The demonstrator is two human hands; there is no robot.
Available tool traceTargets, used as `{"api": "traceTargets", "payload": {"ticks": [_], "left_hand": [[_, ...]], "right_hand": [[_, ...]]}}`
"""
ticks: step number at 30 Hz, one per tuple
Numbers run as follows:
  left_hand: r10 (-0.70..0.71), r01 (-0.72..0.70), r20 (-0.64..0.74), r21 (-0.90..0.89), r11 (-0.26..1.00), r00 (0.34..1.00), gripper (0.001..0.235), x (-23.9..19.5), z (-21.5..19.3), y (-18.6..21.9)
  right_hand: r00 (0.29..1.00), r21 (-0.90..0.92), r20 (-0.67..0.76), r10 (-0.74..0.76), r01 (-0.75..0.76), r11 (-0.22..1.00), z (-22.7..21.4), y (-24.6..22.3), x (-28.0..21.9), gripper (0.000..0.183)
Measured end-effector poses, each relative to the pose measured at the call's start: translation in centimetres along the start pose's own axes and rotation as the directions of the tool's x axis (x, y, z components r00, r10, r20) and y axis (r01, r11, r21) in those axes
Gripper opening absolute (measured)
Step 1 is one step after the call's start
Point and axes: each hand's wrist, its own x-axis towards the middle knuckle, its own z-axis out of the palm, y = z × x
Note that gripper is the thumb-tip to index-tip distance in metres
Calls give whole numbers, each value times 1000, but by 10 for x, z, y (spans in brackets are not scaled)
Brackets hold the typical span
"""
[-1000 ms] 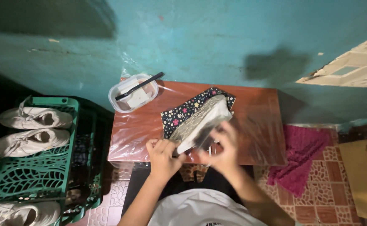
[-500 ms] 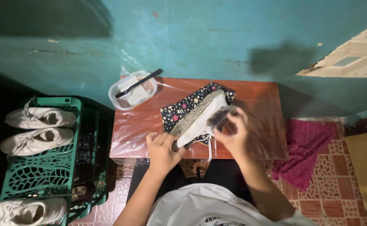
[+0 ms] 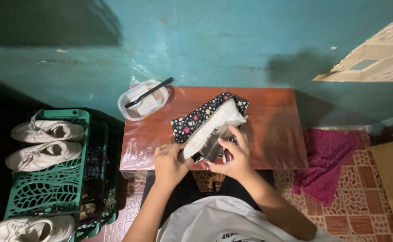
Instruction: The person scrubs the sole of a white sneaker with a brush, then dips the brush into a container of liquid and continues scrubbing the upper part of the shoe. The person holds the shoe steady with one hand while brushing with the other.
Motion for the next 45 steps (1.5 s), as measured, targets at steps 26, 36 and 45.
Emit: {"api": "traceTargets", "payload": {"ticks": [26,36,45], "left_hand": [[-57,15,198,204,979,979,49,2,6,10],[-88,56,172,186,981,981,45,1,5,8],[-33,9,137,174,985,990,49,0,5,11]], "right_hand": [[940,142,-120,319,-301,943,4,24,-4,69],[990,84,-62,123,-118,990,11,15,-20,75],[992,90,15,129,-130,987,6,2,-9,77]]}}
